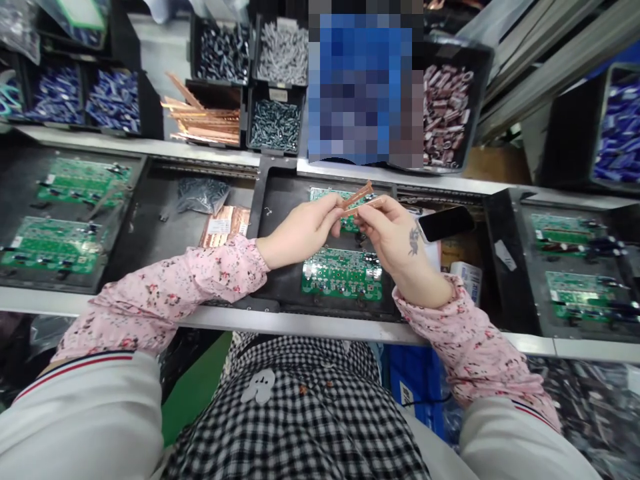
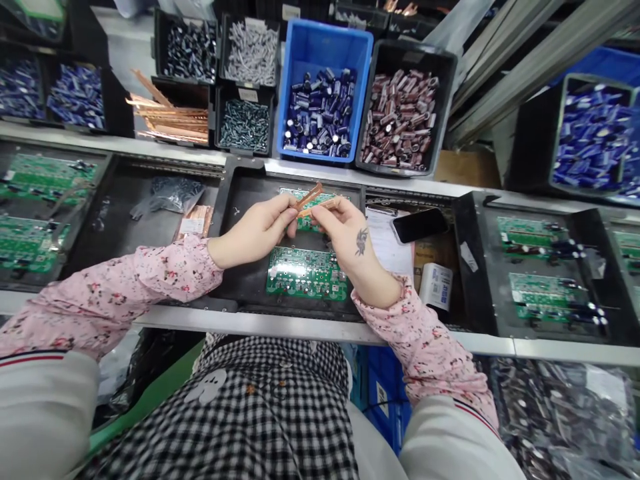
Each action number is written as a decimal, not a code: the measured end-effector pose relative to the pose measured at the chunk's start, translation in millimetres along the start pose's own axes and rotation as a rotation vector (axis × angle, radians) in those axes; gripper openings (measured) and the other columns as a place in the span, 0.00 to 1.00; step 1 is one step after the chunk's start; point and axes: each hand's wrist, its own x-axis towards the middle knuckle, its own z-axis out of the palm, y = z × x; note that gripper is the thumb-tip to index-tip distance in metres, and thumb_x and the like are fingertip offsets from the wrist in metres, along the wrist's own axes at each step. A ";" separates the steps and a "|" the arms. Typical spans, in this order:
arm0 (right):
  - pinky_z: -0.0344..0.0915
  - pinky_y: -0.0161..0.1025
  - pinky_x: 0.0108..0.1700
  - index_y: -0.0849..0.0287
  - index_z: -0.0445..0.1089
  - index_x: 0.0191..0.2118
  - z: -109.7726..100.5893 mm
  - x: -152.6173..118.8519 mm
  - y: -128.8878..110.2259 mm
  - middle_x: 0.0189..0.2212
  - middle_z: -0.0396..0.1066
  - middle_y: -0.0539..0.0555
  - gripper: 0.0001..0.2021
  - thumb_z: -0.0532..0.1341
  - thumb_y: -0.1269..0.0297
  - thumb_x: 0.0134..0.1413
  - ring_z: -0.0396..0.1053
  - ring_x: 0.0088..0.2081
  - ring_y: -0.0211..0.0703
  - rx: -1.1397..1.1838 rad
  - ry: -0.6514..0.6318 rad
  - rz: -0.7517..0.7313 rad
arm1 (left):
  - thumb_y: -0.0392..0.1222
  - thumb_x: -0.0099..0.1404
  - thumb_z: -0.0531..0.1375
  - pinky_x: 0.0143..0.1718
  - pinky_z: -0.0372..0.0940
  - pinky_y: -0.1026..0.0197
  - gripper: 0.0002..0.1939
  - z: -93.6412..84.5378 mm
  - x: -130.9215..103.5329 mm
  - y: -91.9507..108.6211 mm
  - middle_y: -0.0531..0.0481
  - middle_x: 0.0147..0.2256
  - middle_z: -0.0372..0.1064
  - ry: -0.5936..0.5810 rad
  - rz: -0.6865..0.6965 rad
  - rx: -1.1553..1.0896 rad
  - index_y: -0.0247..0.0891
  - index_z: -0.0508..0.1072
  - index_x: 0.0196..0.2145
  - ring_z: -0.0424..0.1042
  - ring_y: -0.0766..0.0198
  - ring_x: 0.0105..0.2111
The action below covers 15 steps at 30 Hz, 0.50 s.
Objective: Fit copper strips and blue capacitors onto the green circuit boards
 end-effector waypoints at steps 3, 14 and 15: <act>0.67 0.38 0.36 0.53 0.67 0.30 -1.8 1.4 0.8 0.28 0.71 0.46 0.18 0.73 0.49 0.45 0.69 0.32 0.37 0.016 -0.022 0.033 | 0.34 0.76 0.48 0.34 0.61 0.64 0.09 -6.4 3.5 -3.1 0.54 0.27 0.70 0.017 0.020 0.089 0.37 0.64 0.37 0.69 0.67 0.28; 0.70 0.43 0.42 0.54 0.73 0.35 -14.1 44.8 0.4 0.35 0.76 0.50 0.09 0.70 0.60 0.48 0.73 0.36 0.42 -0.273 -0.202 -0.141 | 0.33 0.72 0.52 0.38 0.65 0.60 0.11 -33.6 25.5 -5.8 0.46 0.33 0.72 -0.010 0.112 0.605 0.34 0.68 0.50 0.74 0.58 0.35; 0.70 0.43 0.41 0.54 0.73 0.34 -16.9 48.5 3.2 0.34 0.77 0.50 0.07 0.69 0.62 0.49 0.73 0.35 0.43 -0.371 -0.203 -0.183 | 0.33 0.72 0.52 0.38 0.64 0.61 0.11 -36.9 28.6 -9.0 0.46 0.33 0.72 0.001 0.110 0.603 0.35 0.68 0.50 0.74 0.58 0.36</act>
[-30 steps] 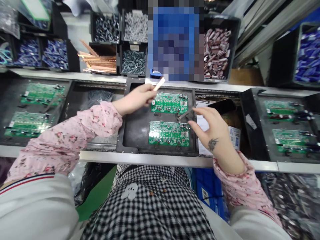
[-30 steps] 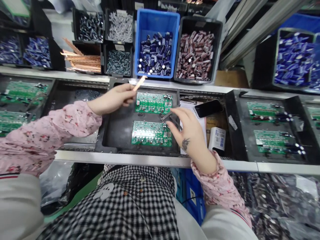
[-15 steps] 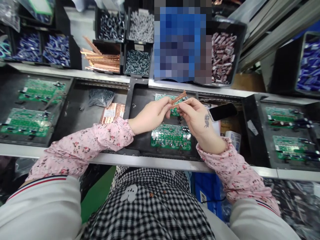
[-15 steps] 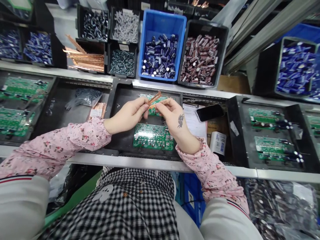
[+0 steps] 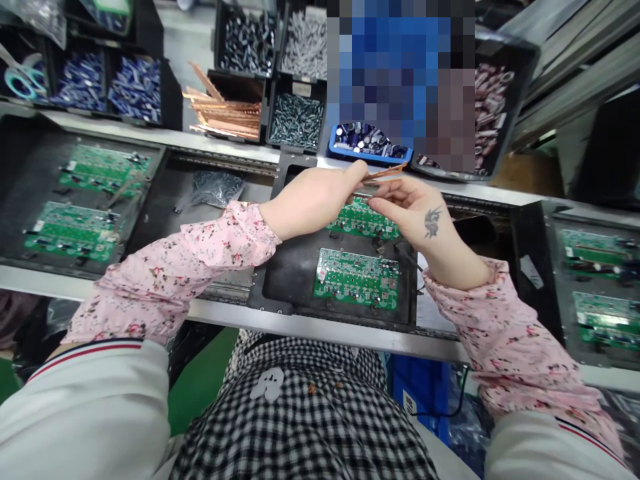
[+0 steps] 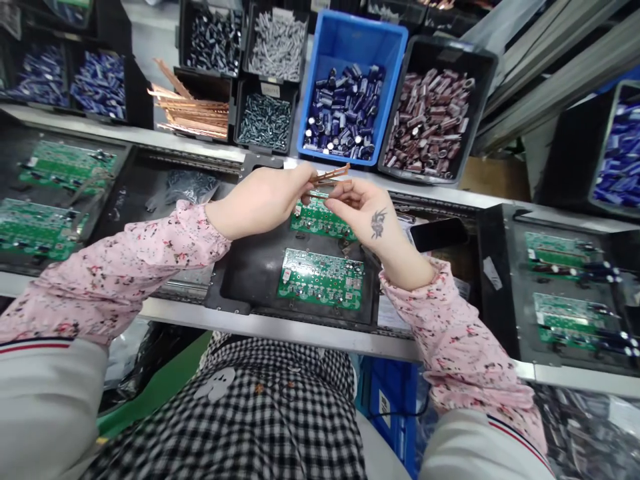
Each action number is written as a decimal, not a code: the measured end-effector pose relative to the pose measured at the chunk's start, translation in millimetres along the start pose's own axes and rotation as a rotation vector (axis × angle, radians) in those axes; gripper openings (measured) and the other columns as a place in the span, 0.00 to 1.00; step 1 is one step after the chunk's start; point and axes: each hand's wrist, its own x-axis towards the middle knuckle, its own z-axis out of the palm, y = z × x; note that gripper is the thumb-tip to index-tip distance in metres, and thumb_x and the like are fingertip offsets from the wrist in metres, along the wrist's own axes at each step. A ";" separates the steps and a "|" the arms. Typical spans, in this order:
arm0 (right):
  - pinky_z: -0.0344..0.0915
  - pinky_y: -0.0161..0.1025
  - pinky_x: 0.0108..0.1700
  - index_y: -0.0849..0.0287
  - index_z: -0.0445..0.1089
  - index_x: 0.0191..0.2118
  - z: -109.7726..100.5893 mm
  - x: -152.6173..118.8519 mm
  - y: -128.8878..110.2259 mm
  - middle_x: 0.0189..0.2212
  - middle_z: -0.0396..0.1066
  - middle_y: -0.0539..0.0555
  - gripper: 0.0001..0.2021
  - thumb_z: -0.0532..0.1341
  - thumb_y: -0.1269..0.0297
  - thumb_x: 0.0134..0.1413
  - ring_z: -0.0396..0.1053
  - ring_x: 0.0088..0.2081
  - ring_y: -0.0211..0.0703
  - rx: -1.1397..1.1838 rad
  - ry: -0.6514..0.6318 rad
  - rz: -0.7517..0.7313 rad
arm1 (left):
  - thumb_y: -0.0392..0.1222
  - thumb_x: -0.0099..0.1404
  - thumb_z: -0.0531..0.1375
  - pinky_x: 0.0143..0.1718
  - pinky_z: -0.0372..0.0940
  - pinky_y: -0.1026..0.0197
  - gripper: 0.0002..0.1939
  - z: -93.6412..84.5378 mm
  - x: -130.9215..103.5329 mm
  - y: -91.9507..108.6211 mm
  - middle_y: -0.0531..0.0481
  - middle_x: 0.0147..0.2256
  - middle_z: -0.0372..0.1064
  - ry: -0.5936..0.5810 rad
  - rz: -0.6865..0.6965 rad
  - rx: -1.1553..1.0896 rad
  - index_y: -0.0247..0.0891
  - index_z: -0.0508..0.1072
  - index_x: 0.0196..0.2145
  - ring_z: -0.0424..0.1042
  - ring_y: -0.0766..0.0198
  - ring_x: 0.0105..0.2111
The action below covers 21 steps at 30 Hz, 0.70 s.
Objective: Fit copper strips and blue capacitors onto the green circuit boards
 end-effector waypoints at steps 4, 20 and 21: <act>0.70 0.49 0.43 0.54 0.76 0.34 -7.3 -0.3 17.7 0.32 0.78 0.54 0.04 0.63 0.66 0.55 0.74 0.36 0.50 -0.514 -0.048 -0.138 | 0.35 0.74 0.51 0.42 0.64 0.60 0.09 -1.4 10.0 -26.1 0.47 0.34 0.71 0.096 -0.065 -0.083 0.36 0.71 0.45 0.73 0.58 0.39; 0.68 0.49 0.42 0.56 0.77 0.39 -19.5 4.9 25.1 0.38 0.78 0.59 0.13 0.53 0.67 0.65 0.73 0.40 0.53 -0.993 -0.251 -0.328 | 0.31 0.73 0.54 0.35 0.63 0.65 0.04 8.8 8.7 -51.3 0.52 0.28 0.68 0.123 -0.330 -0.629 0.35 0.68 0.40 0.70 0.65 0.29; 0.68 0.49 0.42 0.57 0.77 0.38 -19.3 4.8 25.0 0.38 0.78 0.60 0.14 0.53 0.67 0.65 0.73 0.39 0.53 -0.998 -0.255 -0.329 | 0.31 0.73 0.54 0.33 0.62 0.66 0.04 9.0 8.5 -51.1 0.52 0.28 0.68 0.126 -0.338 -0.643 0.35 0.68 0.40 0.69 0.66 0.27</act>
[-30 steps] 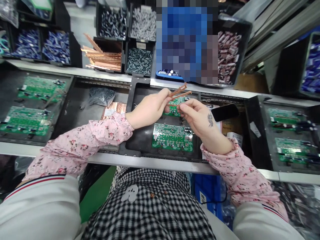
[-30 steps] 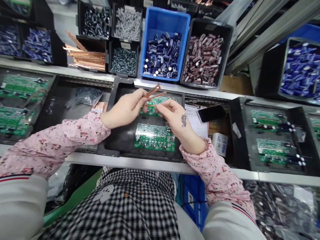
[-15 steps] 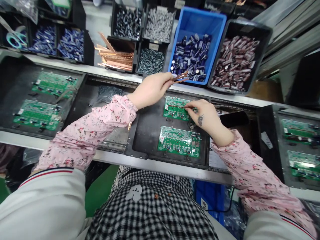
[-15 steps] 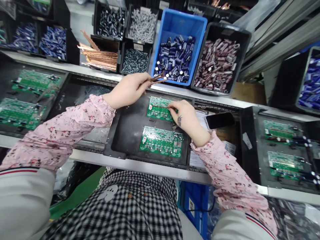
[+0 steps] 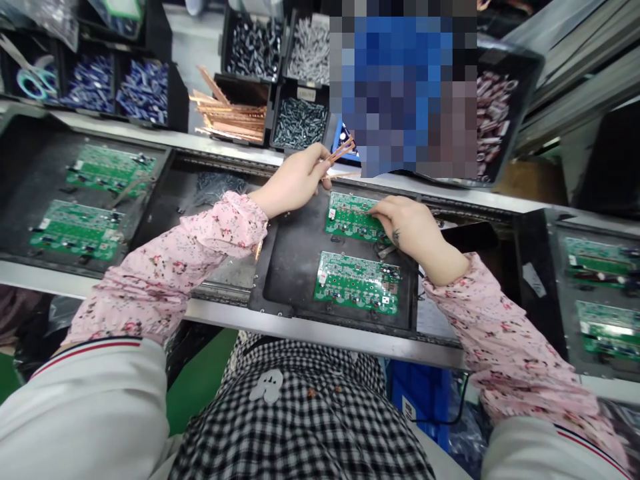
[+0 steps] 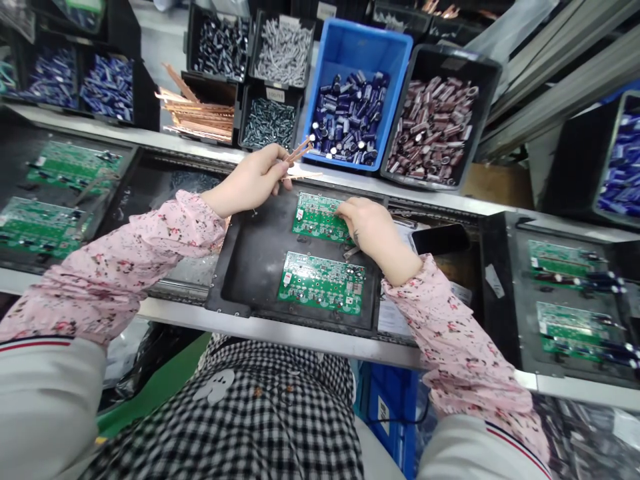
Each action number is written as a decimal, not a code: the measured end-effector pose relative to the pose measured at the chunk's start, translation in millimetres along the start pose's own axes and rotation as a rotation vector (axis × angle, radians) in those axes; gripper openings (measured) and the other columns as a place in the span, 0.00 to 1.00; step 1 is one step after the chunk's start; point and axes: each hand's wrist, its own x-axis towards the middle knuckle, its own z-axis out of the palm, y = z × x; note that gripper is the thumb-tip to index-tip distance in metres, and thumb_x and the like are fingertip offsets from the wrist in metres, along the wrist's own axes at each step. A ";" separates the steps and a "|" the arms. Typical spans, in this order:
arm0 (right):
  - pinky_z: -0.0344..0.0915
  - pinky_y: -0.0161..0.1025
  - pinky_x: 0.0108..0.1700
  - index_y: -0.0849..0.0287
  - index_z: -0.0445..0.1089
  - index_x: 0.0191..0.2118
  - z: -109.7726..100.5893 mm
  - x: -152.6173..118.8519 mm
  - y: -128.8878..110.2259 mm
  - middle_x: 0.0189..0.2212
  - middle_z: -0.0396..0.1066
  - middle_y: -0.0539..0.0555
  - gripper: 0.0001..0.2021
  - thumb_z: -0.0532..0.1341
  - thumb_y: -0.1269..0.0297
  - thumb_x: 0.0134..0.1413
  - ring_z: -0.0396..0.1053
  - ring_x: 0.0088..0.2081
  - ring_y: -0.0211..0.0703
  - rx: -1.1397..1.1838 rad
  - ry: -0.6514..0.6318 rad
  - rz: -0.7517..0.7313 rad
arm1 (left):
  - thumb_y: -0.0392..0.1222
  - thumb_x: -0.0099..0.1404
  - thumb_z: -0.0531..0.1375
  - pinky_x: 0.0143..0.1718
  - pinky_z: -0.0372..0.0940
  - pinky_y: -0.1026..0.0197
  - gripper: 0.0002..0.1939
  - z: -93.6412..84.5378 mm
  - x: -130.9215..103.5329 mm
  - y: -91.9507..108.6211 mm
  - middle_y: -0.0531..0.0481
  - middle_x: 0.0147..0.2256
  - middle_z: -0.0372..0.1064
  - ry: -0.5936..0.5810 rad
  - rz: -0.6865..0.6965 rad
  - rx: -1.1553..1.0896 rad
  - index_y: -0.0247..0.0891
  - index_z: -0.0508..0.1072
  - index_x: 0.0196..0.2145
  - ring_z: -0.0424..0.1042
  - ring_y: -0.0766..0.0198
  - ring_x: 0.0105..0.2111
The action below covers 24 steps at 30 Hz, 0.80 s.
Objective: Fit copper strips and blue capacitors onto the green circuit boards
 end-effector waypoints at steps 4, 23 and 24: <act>0.69 0.49 0.43 0.57 0.77 0.38 -1.6 -1.0 0.6 0.37 0.77 0.59 0.14 0.53 0.68 0.65 0.73 0.39 0.53 0.015 -0.013 0.001 | 0.32 0.74 0.53 0.30 0.61 0.66 0.04 -0.5 -1.5 1.5 0.52 0.28 0.69 0.008 -0.030 -0.013 0.35 0.67 0.39 0.67 0.69 0.24; 0.70 0.48 0.49 0.48 0.73 0.43 -30.8 7.0 -45.9 0.42 0.75 0.53 0.12 0.55 0.52 0.68 0.73 0.45 0.47 0.743 0.408 0.177 | 0.32 0.74 0.52 0.30 0.65 0.68 0.05 18.3 -15.8 19.9 0.51 0.37 0.72 -0.040 0.015 -0.129 0.36 0.67 0.41 0.73 0.70 0.29; 0.70 0.49 0.49 0.49 0.74 0.41 -29.7 5.1 -42.3 0.40 0.76 0.54 0.11 0.56 0.54 0.67 0.73 0.44 0.48 0.621 0.341 0.116 | 0.31 0.73 0.54 0.31 0.65 0.68 0.04 12.9 -13.9 13.6 0.51 0.37 0.72 -0.022 0.038 -0.085 0.36 0.68 0.41 0.74 0.70 0.29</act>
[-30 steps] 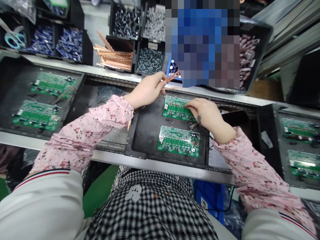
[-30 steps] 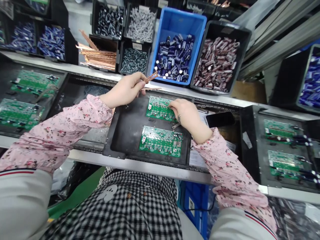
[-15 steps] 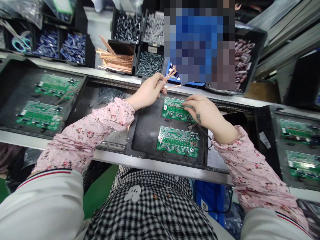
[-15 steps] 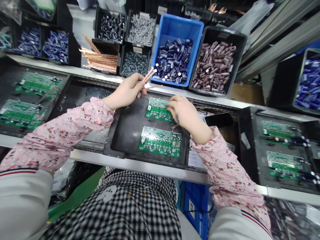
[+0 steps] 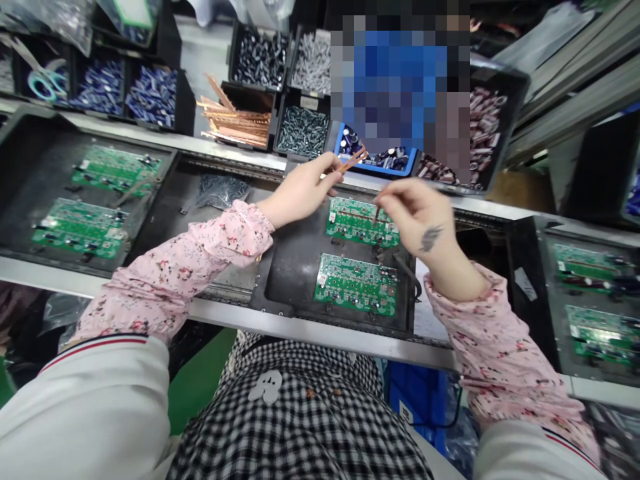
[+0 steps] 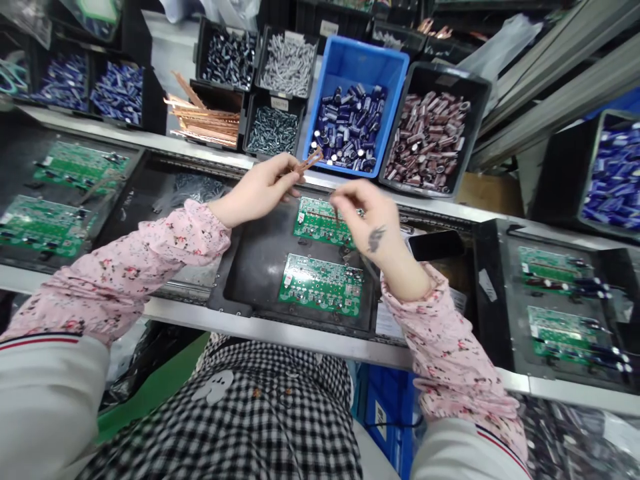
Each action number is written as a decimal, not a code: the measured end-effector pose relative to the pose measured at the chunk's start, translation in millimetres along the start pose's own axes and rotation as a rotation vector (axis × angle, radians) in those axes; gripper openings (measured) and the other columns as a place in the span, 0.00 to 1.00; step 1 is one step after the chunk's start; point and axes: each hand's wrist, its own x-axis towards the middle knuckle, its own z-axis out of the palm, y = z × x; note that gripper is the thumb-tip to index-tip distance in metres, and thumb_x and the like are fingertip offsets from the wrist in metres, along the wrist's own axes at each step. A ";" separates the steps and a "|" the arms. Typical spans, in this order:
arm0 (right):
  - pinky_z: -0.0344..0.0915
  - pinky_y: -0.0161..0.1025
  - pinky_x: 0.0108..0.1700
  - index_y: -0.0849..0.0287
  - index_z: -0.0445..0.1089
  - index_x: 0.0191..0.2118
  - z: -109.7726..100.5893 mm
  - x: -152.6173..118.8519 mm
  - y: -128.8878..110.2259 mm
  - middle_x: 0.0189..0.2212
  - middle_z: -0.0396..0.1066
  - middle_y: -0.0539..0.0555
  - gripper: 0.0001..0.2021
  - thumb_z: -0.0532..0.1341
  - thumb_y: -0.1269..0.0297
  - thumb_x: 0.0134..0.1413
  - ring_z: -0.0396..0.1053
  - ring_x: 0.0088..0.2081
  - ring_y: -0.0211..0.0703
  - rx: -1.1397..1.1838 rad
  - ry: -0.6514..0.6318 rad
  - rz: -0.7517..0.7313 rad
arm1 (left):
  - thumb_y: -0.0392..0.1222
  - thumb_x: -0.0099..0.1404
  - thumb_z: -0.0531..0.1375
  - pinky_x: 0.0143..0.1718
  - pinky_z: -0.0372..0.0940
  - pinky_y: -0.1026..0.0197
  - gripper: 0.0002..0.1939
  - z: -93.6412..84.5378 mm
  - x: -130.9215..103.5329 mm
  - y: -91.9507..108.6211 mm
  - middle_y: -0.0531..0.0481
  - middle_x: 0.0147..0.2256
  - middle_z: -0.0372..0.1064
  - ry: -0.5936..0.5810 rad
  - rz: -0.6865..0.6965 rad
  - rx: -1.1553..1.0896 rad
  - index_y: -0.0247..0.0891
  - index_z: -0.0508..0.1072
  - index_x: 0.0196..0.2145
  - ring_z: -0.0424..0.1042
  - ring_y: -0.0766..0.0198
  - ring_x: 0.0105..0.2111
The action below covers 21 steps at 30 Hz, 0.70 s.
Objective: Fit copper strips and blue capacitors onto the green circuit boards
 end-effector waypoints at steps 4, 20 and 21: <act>0.69 0.50 0.48 0.54 0.77 0.40 7.5 -2.7 17.7 0.40 0.78 0.58 0.12 0.56 0.63 0.66 0.73 0.43 0.52 -0.423 -0.389 -0.139 | 0.32 0.72 0.55 0.35 0.65 0.67 0.05 -14.3 -0.9 -11.1 0.53 0.30 0.72 -0.046 0.054 0.151 0.35 0.71 0.40 0.73 0.69 0.28; 0.73 0.42 0.44 0.59 0.76 0.48 28.8 -2.2 -6.8 0.44 0.77 0.60 0.14 0.55 0.75 0.65 0.76 0.43 0.48 -0.722 -0.414 -0.181 | 0.35 0.75 0.50 0.31 0.62 0.62 0.07 -14.5 -19.5 15.3 0.49 0.28 0.71 -0.177 -0.194 0.336 0.38 0.62 0.36 0.69 0.64 0.23; 0.74 0.44 0.46 0.58 0.75 0.50 28.1 -5.9 -12.2 0.47 0.76 0.62 0.15 0.54 0.75 0.65 0.75 0.46 0.50 -0.707 -0.335 -0.234 | 0.35 0.75 0.49 0.30 0.62 0.62 0.08 -11.9 -21.4 19.4 0.49 0.28 0.71 -0.209 -0.203 0.314 0.38 0.63 0.36 0.69 0.64 0.23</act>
